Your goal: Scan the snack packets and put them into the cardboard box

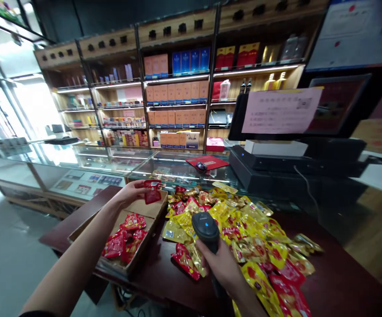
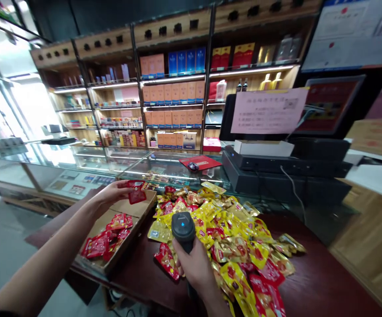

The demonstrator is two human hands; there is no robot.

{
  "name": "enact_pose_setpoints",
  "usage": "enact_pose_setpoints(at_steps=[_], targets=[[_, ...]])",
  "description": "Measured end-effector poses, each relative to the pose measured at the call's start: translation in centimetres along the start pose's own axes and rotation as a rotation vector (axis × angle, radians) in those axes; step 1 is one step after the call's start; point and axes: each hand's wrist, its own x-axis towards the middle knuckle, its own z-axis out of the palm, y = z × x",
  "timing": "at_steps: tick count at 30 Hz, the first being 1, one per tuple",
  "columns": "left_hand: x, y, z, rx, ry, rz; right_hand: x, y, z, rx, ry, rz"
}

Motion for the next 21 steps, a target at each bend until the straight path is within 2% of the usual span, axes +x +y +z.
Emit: enact_pose_setpoints(at_steps=[2, 4, 6, 8, 12, 17, 21], targets=[[-1.0, 0.2, -1.8, 0.029, 0.070, 0.008, -0.1, -0.4, 0.4, 0.022, -0.033, -0.020], [-1.6, 0.4, -2.6, 0.036, 0.118, 0.006, -0.1, -0.7, 0.7, 0.031, -0.062, -0.029], [-1.8, 0.5, -2.6, 0.036, 0.124, 0.005, -0.1, -0.8, 0.9, 0.030, -0.072, -0.034], [-1.6, 0.4, -1.7, 0.047, 0.088, 0.001, 0.0, -0.6, 0.8, 0.039, -0.077, -0.039], [0.1, -0.9, 1.7, 0.096, -0.019, -0.030, 0.2, 0.2, -0.1, 0.031, -0.041, -0.032], [3.8, -4.6, 7.8, 0.184, -0.136, -0.109, 0.5, 1.5, -2.1, -0.016, 0.026, 0.021], [6.5, -7.6, 11.8, 0.730, -0.105, -0.156, 0.4, 1.7, -3.4, -0.038, 0.099, 0.010]])
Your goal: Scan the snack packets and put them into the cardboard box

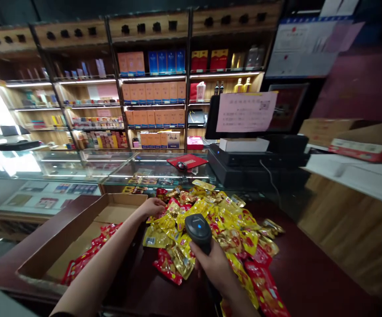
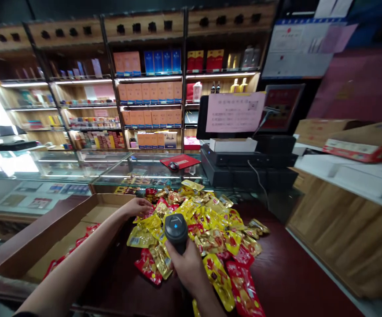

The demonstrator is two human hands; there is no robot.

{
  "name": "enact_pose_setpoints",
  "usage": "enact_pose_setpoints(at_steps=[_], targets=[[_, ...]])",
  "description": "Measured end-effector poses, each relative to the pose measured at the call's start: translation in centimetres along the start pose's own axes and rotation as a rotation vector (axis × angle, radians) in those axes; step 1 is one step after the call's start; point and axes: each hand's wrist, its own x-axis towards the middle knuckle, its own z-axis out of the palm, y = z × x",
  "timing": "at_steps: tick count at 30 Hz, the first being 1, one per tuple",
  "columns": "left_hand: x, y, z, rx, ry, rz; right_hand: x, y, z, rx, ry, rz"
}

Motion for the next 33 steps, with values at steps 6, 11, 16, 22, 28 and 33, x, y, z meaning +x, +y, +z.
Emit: enact_pose_setpoints(at_steps=[6, 11, 16, 22, 28, 33], targets=[[2.6, -1.8, 2.5, 0.318, 0.156, -0.050, -0.4, -0.4, -0.8, 0.024, 0.014, 0.021], [3.3, -3.8, 3.1, 0.349, 0.207, -0.072, -0.2, 0.4, -0.7, 0.018, 0.029, 0.036], [3.4, -4.2, 3.4, 0.313, 0.274, -0.075, 0.3, 1.6, -0.7, -0.021, -0.004, 0.031], [3.5, -3.8, 3.1, 0.263, 0.212, -0.046, 0.5, 1.7, -0.5, 0.027, 0.028, 0.065], [4.1, -3.8, 3.6, -0.030, 0.246, -0.089, 0.4, 1.1, -0.5, 0.015, 0.024, 0.037], [3.1, -3.2, 3.2, -0.283, 0.225, 0.083, 0.0, -0.1, -0.6, 0.022, -0.020, 0.021]])
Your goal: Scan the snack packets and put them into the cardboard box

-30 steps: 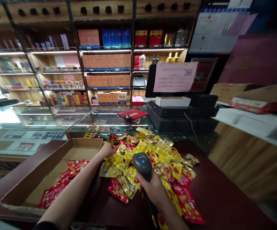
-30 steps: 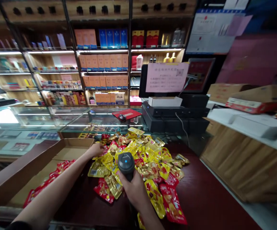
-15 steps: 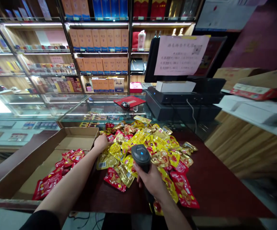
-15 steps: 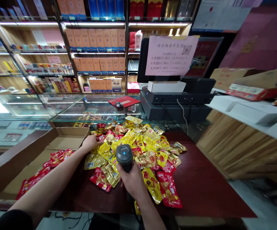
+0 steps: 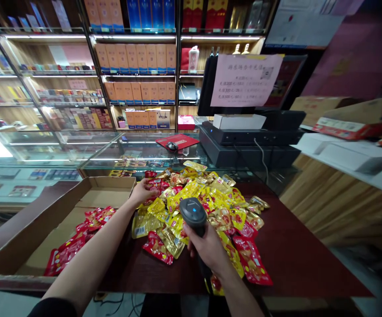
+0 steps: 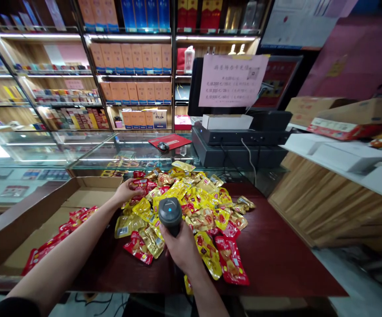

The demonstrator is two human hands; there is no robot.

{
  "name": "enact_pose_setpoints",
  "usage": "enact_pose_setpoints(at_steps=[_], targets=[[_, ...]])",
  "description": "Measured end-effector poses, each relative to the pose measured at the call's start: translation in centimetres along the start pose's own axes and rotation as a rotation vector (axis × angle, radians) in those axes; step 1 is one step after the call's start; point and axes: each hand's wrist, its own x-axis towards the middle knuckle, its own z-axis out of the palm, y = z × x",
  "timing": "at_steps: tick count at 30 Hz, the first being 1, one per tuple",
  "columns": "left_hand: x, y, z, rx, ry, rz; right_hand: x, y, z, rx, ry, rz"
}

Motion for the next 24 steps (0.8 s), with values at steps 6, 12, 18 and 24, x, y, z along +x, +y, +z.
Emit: enact_pose_setpoints(at_steps=[6, 12, 18, 24], targets=[[-1.5, 2.0, -0.5, -0.186, -0.150, 0.072, -0.4, -1.1, 0.8, -0.024, 0.034, -0.052], [-2.8, 3.6, 0.0, -0.322, -0.326, 0.113, -0.9, -1.7, 1.4, -0.034, 0.013, -0.078], [-4.0, 3.6, 1.0, -0.166, -0.488, 0.077, -1.0, -1.5, 1.5, -0.023, 0.028, -0.029], [-4.6, 4.0, 1.1, -0.021, -0.545, 0.074, -0.7, -1.0, 1.7, -0.086, 0.030, -0.073]])
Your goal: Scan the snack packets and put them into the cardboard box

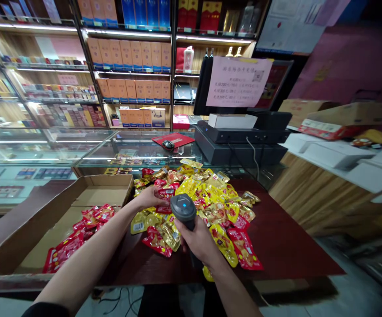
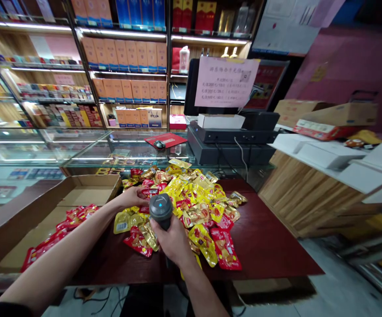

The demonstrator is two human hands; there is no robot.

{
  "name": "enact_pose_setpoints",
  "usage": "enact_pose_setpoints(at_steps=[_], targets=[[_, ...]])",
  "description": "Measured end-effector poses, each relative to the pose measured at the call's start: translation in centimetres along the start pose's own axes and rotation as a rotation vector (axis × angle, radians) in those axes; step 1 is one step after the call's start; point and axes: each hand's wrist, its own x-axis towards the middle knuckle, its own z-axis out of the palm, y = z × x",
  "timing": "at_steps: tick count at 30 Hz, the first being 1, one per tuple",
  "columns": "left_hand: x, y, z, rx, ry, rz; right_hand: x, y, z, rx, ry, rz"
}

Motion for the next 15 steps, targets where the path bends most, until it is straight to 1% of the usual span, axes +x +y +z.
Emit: enact_pose_setpoints(at_steps=[4, 9, 15], targets=[[0.1, -0.3, 0.0, -0.001, -0.030, -0.005, 0.1, 0.1, 0.3, -0.018, -0.005, -0.022], [0.4, -1.1, -0.1, -0.003, -0.048, 0.002, 0.1, 0.3, 0.5, -0.011, -0.002, -0.001], [0.3, -0.8, 0.0, -0.032, -0.053, -0.030, 0.1, 0.6, 0.6, -0.029, -0.019, -0.017]])
